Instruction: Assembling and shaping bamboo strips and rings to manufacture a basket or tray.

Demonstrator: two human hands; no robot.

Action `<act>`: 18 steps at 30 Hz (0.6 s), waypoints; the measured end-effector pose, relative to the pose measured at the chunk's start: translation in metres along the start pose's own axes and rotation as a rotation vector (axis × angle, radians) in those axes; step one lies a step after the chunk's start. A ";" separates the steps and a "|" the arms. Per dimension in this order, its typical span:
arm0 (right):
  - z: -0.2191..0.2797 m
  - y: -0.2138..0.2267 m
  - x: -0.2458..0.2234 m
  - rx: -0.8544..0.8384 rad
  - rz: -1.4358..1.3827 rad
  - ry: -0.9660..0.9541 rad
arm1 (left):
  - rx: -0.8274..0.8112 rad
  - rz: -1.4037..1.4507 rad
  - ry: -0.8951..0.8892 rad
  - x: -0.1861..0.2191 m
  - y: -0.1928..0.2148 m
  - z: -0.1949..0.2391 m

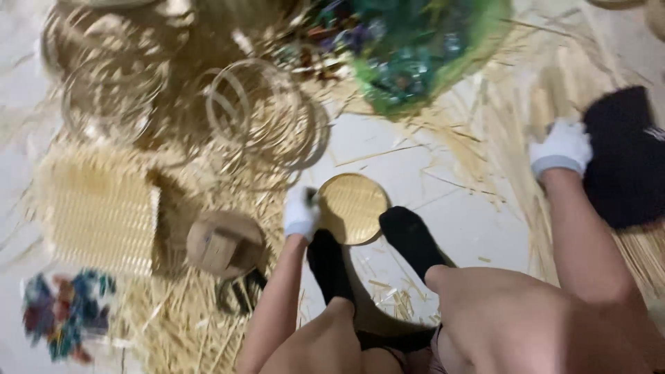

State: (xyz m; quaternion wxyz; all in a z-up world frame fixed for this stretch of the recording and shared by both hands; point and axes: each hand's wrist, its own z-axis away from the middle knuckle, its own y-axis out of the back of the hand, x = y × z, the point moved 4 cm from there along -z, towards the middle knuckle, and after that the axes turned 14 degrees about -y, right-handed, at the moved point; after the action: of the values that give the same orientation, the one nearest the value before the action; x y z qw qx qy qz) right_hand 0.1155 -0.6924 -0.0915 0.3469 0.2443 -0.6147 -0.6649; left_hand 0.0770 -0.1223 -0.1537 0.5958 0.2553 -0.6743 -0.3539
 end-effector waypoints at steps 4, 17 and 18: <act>-0.013 -0.092 0.050 -0.151 -0.071 0.023 | -0.038 0.127 -0.021 0.028 0.022 -0.004; 0.027 0.039 -0.079 -0.350 -0.673 0.094 | 0.025 0.024 0.032 0.027 0.018 -0.006; 0.042 0.053 -0.111 -0.326 -0.624 0.269 | 0.029 0.020 -0.036 0.021 0.015 -0.009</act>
State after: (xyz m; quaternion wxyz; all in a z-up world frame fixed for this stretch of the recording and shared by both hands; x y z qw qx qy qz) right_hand 0.1635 -0.5803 -0.0449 0.2395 0.4464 -0.3458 -0.7898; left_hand 0.0840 -0.1309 -0.1285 0.5834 0.2507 -0.6924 -0.3427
